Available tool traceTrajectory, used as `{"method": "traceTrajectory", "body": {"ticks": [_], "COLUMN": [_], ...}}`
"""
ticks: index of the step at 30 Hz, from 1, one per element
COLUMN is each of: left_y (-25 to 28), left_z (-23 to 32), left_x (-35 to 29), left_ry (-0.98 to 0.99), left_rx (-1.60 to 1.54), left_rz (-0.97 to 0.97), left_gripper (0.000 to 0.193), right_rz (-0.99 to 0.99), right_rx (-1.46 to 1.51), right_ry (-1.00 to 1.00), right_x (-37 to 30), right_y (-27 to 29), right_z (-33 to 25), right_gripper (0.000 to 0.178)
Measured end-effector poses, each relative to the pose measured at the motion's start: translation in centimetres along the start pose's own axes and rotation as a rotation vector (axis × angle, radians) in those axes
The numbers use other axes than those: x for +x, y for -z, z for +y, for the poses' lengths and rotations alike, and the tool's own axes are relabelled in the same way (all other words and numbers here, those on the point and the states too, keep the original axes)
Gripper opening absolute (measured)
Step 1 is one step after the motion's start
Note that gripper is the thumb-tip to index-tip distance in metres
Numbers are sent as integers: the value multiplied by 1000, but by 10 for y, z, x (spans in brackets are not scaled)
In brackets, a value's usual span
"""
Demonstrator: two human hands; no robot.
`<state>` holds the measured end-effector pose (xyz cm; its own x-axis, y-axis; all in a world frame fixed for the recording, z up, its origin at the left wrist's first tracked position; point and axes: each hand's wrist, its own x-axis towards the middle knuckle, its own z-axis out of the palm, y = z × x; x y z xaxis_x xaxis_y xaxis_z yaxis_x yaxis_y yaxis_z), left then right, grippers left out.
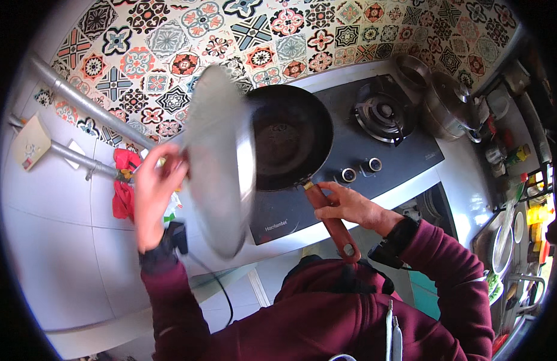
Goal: The person unpacks a bundle of dried noodles from a red plastic bag and places them into a metal bowl. They then fill a wok with water from the tap, place it on the stove, and cover it with a lid. Finally, they wash leafy greens in a colander under running water.
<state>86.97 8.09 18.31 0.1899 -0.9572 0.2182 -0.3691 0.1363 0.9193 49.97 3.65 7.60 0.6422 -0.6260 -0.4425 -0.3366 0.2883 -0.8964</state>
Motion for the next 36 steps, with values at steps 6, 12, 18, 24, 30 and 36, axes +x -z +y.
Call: {"method": "traceTrajectory", "body": {"ticks": [6,12,18,24,30,36], "left_y": [52,25,3,-6,2,-5], "left_z": [-38,-116,-154,-185,-241,-234], "left_x": [-117,-160,-151,-133,-124,-89], "left_ry": [262,255,208,160,51,245], "left_rx": [-6,539,648,756,799,632], "left_rz": [37,46,20,2,-22,-191], "left_gripper": [30,30,30,30,33,20], "right_rz": [93,286,314,419,603,995], "right_rx": [449,223,141,-17,215,339], "right_ry": [-244,-248,-140,-137,-184,-252], "right_x": [34,46,27,-46,-173,-323], "right_y": [-21,-39,-34,-20,-17,-60], "right_z": [-14,-13,-5,19,51,120], "right_gripper": [50,27,26,33,29,32]}}
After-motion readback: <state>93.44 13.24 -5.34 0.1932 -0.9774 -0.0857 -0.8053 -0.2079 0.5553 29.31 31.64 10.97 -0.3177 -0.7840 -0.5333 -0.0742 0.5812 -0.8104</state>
